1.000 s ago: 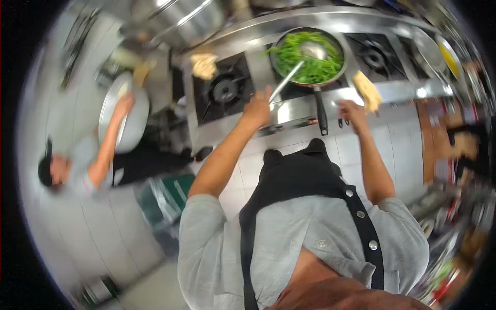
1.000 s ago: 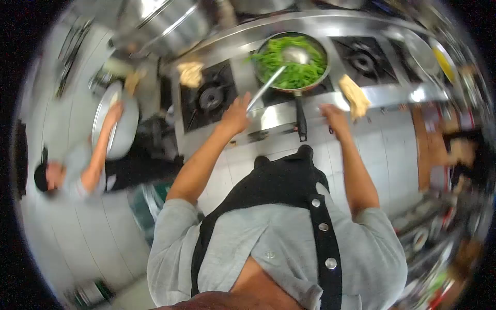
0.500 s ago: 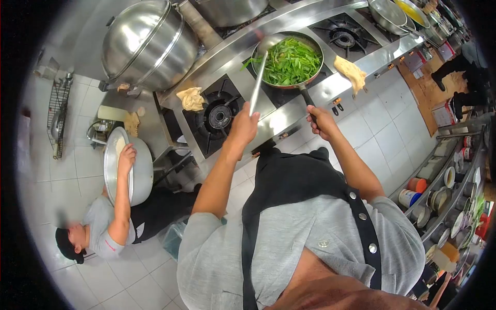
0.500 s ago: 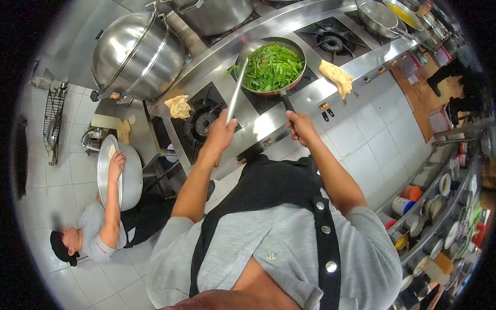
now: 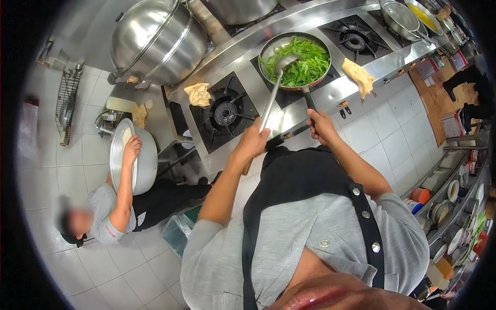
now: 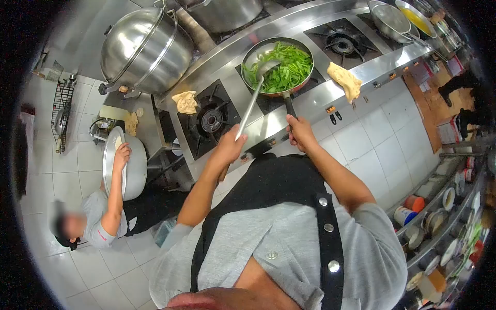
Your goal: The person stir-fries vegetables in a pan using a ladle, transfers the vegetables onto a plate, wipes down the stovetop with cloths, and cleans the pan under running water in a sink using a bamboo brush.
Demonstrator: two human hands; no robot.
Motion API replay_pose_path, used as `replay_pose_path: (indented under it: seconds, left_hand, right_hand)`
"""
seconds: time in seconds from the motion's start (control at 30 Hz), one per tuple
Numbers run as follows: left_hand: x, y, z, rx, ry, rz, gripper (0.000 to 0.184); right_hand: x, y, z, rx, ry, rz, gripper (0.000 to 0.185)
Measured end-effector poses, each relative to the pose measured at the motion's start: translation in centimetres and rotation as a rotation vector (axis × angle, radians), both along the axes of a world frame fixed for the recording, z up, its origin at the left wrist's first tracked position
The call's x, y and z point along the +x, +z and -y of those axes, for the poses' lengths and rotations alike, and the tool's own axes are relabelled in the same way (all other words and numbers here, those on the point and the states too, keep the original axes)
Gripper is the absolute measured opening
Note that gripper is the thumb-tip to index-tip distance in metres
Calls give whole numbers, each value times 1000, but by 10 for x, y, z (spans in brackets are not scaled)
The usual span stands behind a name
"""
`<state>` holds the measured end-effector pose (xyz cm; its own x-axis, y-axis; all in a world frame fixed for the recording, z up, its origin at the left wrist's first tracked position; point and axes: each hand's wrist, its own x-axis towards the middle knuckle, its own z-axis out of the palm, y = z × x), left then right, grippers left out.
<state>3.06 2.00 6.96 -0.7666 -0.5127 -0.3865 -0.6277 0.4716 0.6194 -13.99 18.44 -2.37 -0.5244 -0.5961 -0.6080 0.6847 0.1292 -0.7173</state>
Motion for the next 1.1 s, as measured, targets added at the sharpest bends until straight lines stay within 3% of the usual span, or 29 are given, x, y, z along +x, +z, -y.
replay_pose_path:
  seconds: [0.1,0.2,0.27,0.37,0.4,0.5,0.7,0.83,0.9,1.1]
  left_hand:
    - [-4,-33,32,-211,-57,-93,44]
    - [2,33,7,-172,-53,-149,48]
    - [16,40,-1,-288,-94,-241,49]
    - [10,48,-17,-67,-128,-175,47]
    - [8,13,-11,-198,-189,-203,47]
    - [-8,-18,10,-195,-141,-8,50]
    - [21,64,-10,-110,-131,-164,51]
    - [6,60,-22,185,-84,72,53]
    - [9,11,-9,102,-144,-42,53]
    - [14,49,10,42,-53,-164,52]
  right_hand:
    - [-1,3,0,20,14,-26,28]
    - [-6,8,-3,19,6,-26,29]
    - [-5,5,-5,14,5,-25,30]
    - [-4,5,-6,-3,3,-44,31]
    - [-4,4,-7,3,-7,-32,31]
    - [-6,3,-5,0,-19,-16,32]
    - [-8,-8,-10,-26,-6,-22,33]
    - [-7,-3,-9,-9,-35,-26,33]
    - [-4,-3,-7,-6,-34,-19,32]
    - [-7,-1,-9,-11,-29,-27,31]
